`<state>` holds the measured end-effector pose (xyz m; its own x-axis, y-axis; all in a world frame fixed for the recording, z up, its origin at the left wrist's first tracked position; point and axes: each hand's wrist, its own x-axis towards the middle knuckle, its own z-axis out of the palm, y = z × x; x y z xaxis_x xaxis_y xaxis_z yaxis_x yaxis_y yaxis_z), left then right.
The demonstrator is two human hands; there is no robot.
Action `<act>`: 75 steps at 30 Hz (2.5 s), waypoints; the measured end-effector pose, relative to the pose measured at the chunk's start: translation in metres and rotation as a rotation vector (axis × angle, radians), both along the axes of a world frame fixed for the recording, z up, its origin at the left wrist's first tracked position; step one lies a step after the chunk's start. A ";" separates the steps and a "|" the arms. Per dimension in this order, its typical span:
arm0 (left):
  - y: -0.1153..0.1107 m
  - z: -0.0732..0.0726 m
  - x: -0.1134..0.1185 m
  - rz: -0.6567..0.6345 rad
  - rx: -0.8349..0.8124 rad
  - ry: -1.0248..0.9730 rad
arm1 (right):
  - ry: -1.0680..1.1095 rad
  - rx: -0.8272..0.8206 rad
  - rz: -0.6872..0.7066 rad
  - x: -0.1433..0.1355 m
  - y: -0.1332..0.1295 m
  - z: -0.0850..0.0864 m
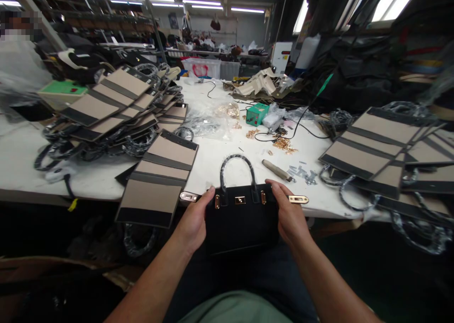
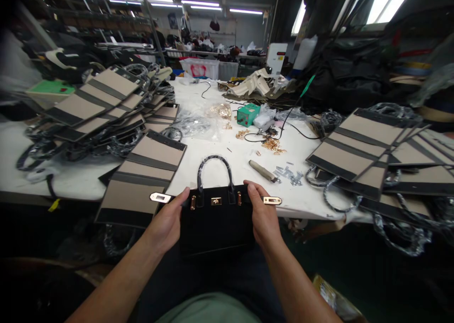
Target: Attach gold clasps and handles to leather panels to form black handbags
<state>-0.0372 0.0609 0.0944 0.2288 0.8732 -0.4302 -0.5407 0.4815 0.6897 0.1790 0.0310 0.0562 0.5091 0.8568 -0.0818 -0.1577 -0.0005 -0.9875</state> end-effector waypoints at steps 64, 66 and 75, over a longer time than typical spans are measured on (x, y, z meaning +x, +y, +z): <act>-0.108 0.089 0.030 0.076 0.930 0.301 | -0.733 0.752 0.290 -0.081 -0.061 0.140; -0.108 0.094 0.031 0.087 0.948 0.273 | -0.735 0.734 0.345 -0.068 -0.063 0.148; -0.063 0.107 0.013 0.254 1.258 0.928 | -0.385 0.438 0.463 -0.022 -0.028 0.172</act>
